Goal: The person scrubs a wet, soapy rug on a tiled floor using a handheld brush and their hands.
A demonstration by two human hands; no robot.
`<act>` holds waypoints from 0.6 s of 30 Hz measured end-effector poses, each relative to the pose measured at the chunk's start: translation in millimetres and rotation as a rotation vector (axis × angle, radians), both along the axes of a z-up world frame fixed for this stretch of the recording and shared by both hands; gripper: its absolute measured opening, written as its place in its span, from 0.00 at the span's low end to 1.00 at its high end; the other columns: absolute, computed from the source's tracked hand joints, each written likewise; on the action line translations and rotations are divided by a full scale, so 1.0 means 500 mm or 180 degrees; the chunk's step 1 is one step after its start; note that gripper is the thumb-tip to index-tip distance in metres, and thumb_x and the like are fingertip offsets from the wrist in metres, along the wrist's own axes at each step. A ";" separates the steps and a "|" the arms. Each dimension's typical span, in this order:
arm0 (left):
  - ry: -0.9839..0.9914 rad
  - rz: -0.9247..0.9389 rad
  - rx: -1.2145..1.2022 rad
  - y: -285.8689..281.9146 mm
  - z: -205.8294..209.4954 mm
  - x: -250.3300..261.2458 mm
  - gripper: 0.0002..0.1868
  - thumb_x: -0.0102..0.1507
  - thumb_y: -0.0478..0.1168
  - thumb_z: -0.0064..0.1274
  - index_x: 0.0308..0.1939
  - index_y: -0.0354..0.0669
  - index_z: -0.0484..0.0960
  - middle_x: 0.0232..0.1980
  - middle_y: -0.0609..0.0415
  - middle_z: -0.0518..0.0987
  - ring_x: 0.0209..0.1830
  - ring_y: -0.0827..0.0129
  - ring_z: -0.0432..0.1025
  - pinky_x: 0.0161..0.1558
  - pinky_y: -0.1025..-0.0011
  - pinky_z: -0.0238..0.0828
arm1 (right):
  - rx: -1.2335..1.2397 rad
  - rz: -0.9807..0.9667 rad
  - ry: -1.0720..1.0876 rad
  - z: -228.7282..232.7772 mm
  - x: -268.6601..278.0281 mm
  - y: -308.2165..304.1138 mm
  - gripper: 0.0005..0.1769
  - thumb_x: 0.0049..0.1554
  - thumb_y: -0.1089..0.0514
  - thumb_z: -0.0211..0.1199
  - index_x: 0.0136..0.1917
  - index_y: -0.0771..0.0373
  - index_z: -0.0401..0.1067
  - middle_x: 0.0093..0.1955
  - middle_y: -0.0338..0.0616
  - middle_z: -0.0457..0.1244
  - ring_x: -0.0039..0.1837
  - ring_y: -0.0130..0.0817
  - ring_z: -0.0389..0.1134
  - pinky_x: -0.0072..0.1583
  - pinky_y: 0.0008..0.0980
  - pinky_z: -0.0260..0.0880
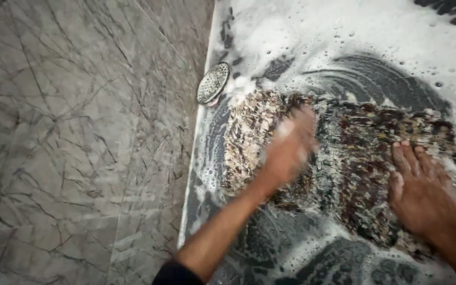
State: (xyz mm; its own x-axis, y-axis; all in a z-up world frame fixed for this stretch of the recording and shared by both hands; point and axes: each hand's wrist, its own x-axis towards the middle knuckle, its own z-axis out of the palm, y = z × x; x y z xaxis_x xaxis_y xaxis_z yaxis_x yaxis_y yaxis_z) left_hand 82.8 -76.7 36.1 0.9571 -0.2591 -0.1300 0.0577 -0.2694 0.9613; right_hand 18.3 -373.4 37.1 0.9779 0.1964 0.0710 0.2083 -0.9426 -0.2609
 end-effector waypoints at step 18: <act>-0.0933 0.1052 0.0620 0.089 -0.042 -0.016 0.31 0.73 0.45 0.40 0.80 0.45 0.55 0.66 0.51 0.79 0.57 0.61 0.77 0.56 0.57 0.76 | -0.0105 -0.0013 0.0126 -0.015 -0.002 -0.009 0.39 0.61 0.48 0.38 0.83 0.60 0.45 0.86 0.50 0.43 0.84 0.52 0.42 0.78 0.57 0.41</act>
State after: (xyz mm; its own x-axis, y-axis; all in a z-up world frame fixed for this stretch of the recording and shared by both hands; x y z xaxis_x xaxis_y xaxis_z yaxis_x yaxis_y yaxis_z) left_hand 74.8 -32.1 15.0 0.9876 0.0676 0.1415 -0.0952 -0.4588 0.8834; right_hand 17.5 -378.0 29.5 0.9807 0.1941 0.0257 0.1946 -0.9516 -0.2377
